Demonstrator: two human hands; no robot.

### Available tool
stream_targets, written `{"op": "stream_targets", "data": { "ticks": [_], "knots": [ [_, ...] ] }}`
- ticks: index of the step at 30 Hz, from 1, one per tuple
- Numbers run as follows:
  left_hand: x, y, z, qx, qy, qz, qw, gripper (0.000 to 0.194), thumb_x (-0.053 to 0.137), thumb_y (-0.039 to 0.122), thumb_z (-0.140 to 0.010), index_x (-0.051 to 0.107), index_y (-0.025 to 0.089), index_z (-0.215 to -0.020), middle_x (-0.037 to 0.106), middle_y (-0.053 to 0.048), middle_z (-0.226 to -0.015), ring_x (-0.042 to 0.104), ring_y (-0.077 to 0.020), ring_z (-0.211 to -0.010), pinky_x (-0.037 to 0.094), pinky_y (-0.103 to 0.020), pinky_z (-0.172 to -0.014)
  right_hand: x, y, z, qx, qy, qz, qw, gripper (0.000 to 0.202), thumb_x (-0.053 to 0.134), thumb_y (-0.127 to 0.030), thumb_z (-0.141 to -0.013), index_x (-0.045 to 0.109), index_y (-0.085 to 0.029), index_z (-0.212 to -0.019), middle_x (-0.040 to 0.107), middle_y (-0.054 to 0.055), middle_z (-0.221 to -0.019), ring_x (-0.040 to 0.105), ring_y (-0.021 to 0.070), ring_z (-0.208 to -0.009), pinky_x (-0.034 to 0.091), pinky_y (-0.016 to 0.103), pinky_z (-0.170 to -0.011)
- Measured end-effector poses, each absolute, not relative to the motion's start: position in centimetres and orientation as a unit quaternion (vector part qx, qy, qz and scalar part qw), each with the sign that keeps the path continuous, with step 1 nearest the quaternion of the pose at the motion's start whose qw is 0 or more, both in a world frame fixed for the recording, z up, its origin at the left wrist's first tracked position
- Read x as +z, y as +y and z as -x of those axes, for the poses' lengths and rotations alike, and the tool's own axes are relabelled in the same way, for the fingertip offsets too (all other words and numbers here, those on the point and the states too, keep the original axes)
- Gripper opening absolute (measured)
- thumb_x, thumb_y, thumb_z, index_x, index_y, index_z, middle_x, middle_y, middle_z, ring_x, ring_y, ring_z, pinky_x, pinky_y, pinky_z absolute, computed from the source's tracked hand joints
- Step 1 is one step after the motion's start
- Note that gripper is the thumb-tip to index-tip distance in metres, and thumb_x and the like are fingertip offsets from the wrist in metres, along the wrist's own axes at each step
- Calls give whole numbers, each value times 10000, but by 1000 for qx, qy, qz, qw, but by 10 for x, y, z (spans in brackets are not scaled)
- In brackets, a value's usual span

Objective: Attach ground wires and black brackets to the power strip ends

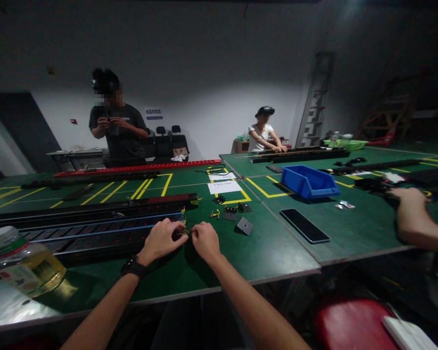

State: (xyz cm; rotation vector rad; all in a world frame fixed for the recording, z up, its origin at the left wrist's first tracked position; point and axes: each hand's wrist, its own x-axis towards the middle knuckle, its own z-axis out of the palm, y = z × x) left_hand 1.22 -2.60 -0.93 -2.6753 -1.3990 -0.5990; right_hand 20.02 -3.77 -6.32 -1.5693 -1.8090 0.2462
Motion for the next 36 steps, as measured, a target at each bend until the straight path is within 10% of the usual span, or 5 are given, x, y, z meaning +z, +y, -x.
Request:
{"op": "stream_targets", "data": {
  "ticks": [36],
  "knots": [
    [-12, -26, -12, -171, -454, 872, 71, 315, 681, 444, -940, 737, 295, -1213, 724, -58, -944, 659, -287, -991, 451, -369, -821, -62, -39, -200, 107, -708, 585, 380, 340, 565, -34, -913, 829, -213, -1031, 776, 82, -1046, 722, 216, -1009, 518, 282, -935]
  ]
}}
